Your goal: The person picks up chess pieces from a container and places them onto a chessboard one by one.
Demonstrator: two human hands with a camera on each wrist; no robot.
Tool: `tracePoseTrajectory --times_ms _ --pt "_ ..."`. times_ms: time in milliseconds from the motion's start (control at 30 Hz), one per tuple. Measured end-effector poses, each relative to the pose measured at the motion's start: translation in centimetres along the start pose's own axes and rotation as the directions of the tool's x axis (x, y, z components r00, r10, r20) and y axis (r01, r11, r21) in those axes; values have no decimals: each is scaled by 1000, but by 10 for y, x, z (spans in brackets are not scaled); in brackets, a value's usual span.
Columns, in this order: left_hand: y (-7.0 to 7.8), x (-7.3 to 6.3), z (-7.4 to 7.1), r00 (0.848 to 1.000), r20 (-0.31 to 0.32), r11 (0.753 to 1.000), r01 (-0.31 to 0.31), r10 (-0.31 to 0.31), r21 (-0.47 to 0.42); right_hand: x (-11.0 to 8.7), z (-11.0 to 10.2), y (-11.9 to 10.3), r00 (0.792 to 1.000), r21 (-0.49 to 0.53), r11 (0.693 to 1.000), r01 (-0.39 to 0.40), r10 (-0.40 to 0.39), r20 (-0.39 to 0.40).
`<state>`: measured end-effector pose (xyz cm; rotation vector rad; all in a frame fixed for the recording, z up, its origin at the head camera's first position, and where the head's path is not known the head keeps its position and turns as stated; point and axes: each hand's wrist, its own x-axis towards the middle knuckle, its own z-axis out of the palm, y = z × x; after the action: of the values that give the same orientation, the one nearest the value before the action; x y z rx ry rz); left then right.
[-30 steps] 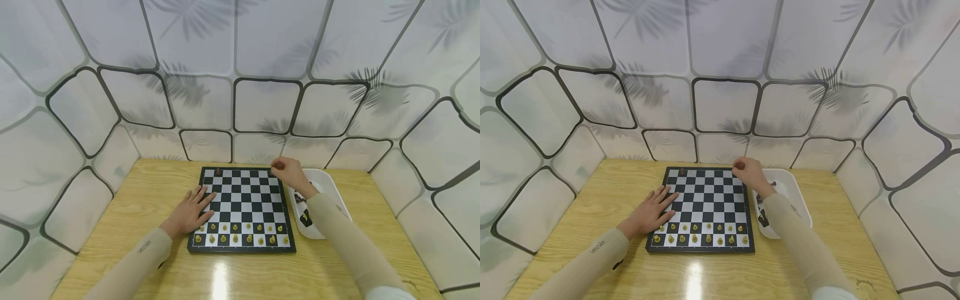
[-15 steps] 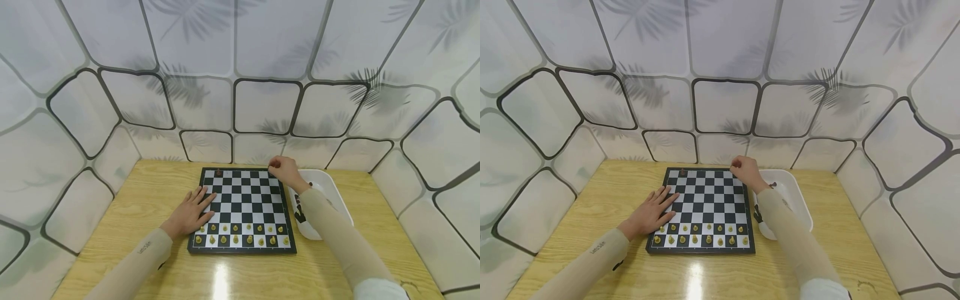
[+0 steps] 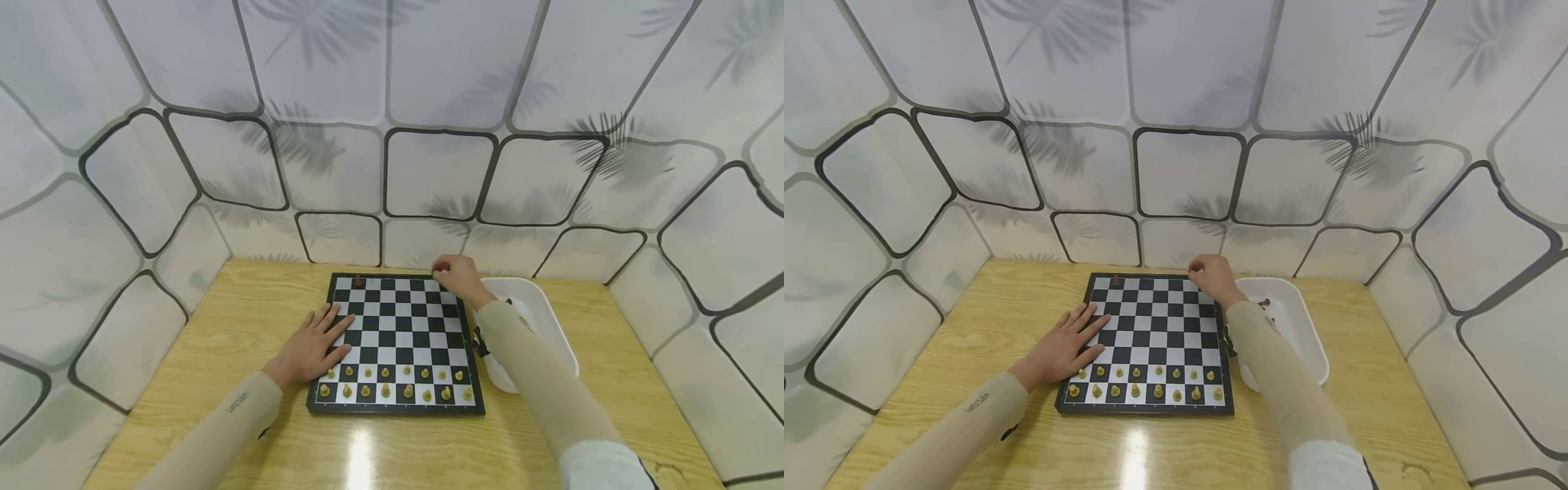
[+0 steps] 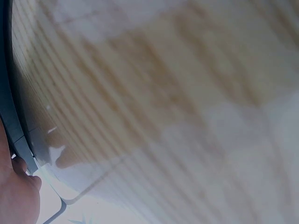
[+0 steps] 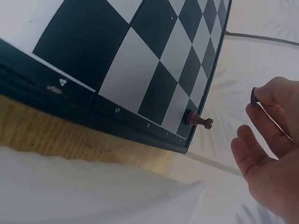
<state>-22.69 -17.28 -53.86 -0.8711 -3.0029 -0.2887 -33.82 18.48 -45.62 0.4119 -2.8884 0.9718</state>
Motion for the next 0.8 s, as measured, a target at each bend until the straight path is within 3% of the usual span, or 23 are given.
tracePoseTrajectory --times_ms 367,800 --pt "3 1 -5 1000 16 1000 4 -4 -11 11 13 -7 995 -77 995 68 -62 72" --pt "3 1 -6 1000 28 1000 6 -5 -12 20 30 -7 986 -127 989 78 -58 159"
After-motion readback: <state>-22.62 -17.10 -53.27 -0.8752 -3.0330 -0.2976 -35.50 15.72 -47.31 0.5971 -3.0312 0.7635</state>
